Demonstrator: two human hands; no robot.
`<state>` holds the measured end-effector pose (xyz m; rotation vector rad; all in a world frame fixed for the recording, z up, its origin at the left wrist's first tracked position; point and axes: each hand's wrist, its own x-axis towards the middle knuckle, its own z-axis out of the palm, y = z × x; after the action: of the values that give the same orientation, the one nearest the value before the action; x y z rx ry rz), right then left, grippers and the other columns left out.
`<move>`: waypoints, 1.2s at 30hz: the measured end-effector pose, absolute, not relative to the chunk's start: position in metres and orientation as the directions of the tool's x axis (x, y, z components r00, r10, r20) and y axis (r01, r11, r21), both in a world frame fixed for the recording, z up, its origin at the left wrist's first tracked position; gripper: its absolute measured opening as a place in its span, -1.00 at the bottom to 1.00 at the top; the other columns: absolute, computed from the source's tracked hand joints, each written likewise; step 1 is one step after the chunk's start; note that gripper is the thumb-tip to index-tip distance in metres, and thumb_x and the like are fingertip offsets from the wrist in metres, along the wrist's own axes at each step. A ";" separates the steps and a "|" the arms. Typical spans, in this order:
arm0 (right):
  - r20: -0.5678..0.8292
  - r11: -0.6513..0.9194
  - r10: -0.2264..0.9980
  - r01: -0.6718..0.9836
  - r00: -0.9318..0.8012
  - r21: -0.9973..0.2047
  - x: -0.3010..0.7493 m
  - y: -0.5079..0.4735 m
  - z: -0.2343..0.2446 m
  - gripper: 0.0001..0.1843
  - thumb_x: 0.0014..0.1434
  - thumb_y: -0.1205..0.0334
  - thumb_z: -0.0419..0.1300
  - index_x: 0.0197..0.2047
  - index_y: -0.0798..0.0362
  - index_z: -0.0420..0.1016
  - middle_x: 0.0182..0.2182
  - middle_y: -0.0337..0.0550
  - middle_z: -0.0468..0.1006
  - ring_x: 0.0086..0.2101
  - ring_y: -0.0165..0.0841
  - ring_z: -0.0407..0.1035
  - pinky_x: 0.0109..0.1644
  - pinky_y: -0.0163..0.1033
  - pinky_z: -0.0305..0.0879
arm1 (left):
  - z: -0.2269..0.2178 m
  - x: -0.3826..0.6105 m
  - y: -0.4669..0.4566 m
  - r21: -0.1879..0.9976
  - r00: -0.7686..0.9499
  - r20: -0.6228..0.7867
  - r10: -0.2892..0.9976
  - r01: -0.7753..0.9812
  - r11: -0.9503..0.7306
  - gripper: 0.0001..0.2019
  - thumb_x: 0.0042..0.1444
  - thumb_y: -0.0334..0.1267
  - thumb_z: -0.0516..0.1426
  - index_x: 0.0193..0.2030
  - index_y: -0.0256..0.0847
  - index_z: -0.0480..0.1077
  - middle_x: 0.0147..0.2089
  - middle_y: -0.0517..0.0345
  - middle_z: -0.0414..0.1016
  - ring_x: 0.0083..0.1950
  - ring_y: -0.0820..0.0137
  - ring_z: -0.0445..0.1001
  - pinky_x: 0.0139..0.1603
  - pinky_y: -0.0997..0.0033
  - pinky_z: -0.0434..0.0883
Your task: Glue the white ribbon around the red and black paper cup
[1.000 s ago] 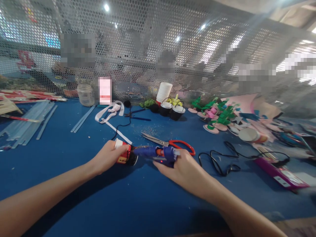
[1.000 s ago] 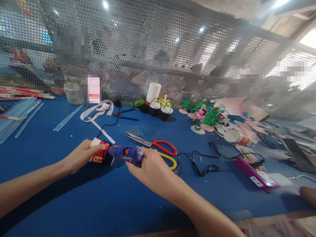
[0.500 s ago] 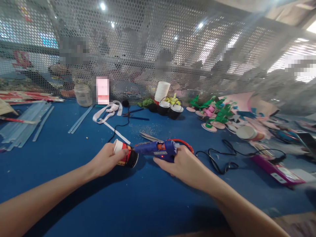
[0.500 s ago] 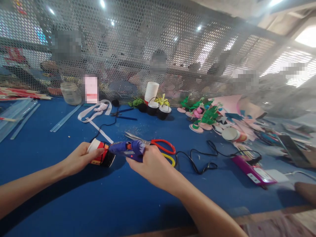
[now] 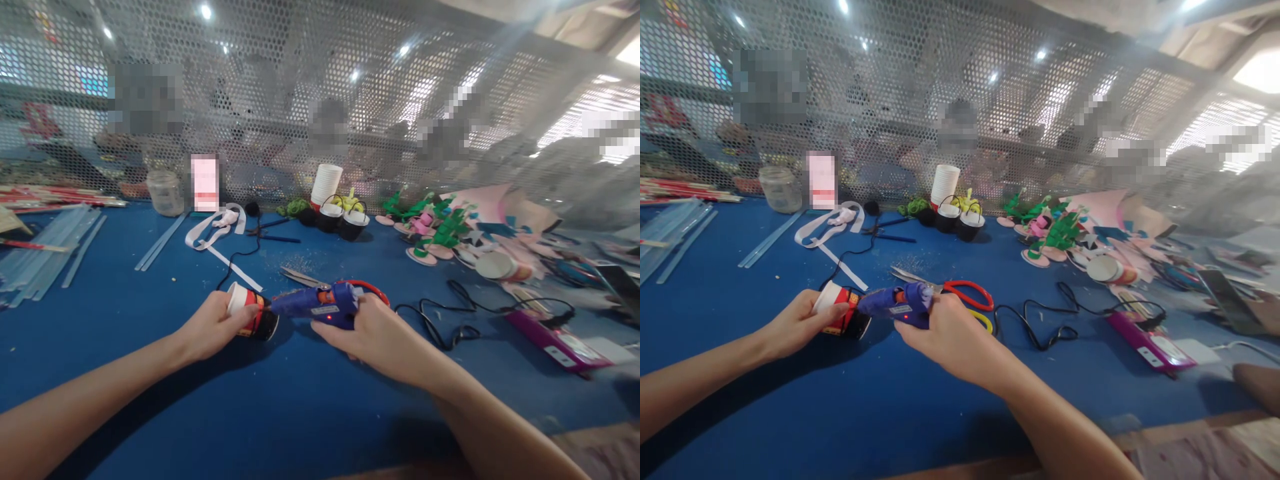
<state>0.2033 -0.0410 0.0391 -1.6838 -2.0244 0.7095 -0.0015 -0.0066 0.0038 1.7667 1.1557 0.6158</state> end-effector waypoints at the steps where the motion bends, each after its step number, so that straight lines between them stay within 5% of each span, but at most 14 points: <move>1: -0.026 0.121 0.985 0.786 -0.172 -0.606 0.203 -0.041 0.040 -0.67 -0.09 0.15 0.08 -0.76 0.06 0.11 -0.86 -0.35 0.15 -0.81 -0.56 0.04 -0.77 -0.43 -0.03 | 0.004 -0.001 -0.007 0.879 0.440 -0.065 0.896 0.450 -0.158 -0.69 -0.05 -0.12 -0.06 -0.69 -0.21 0.01 -0.67 0.35 -0.11 -0.63 0.58 -0.14 -0.65 0.53 -0.12; 25: -0.066 0.094 0.977 0.689 -0.203 -0.718 0.208 -0.036 0.041 -0.72 -0.07 0.17 0.05 -0.72 0.09 0.18 -0.85 -0.35 0.20 -0.80 -0.57 0.10 -0.75 -0.47 0.04 | 0.007 0.001 -0.009 0.831 0.474 -0.026 0.880 0.500 -0.245 -0.70 -0.08 -0.19 -0.05 -0.74 -0.21 0.01 -0.70 0.34 -0.10 -0.64 0.59 -0.12 -0.66 0.54 -0.11; 36: -0.089 0.079 0.980 0.756 -0.179 -0.650 0.210 -0.038 0.039 -0.77 -0.07 0.13 0.05 -0.63 0.09 0.26 -0.84 -0.34 0.24 -0.79 -0.53 0.13 -0.76 -0.46 0.03 | 0.008 0.001 -0.010 0.837 0.477 -0.030 0.879 0.493 -0.239 -0.69 -0.07 -0.18 -0.05 -0.73 -0.21 -0.01 -0.70 0.35 -0.12 -0.64 0.60 -0.12 -0.65 0.54 -0.11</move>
<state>0.2102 -0.0384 0.0392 -1.7187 -1.9933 0.8258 0.0011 -0.0096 0.0079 1.8886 1.1448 0.5827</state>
